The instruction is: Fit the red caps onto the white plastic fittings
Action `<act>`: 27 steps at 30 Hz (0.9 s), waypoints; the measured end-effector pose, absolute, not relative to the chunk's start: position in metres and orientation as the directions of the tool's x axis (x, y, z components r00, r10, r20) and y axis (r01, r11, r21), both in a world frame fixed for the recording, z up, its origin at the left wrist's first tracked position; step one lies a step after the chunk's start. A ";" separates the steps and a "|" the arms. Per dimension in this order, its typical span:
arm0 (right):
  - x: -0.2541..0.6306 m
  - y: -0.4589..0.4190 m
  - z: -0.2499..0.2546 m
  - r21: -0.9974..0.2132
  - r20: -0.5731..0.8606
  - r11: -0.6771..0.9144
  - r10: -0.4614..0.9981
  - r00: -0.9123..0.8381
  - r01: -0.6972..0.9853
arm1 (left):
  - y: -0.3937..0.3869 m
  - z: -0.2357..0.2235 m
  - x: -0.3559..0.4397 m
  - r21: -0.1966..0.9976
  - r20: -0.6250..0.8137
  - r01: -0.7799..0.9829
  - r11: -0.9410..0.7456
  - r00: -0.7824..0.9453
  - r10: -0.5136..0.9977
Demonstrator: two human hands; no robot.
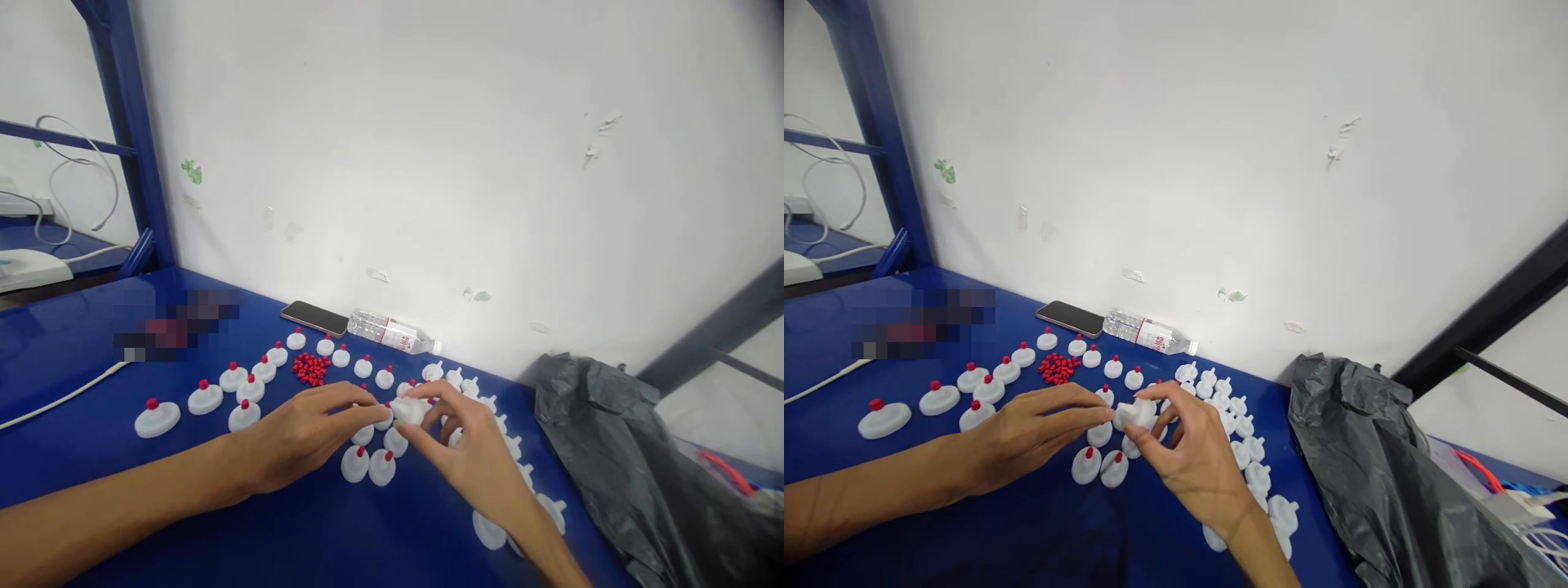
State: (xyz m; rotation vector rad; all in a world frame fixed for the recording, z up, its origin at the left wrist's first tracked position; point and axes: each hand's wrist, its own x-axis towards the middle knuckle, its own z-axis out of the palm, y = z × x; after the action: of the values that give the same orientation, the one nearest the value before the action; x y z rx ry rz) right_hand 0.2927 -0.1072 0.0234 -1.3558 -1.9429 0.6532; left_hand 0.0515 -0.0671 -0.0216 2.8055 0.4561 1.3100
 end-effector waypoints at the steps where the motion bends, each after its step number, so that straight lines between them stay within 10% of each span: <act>1: 0.293 -0.107 0.021 -0.680 0.269 0.365 0.931 -0.247 0.636 | -0.067 -0.022 0.051 0.136 0.751 0.257 -0.957 0.604 0.269; 16: 0.287 -0.107 0.008 -0.652 0.354 0.504 0.863 -0.361 0.566 | -0.068 -0.019 0.050 0.189 0.745 0.159 -0.969 0.619 0.247; 27: 0.284 -0.110 0.013 -0.763 0.325 0.479 0.865 -0.383 0.435 | -0.060 -0.027 0.045 0.020 0.785 0.207 -0.978 0.603 0.144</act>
State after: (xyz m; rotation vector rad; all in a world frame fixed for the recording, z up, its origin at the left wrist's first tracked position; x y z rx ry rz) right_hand 0.2840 -0.1100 0.0130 -1.0729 -1.9995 0.7542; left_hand 0.0449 -0.0601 -0.0269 2.8773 0.3156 1.3979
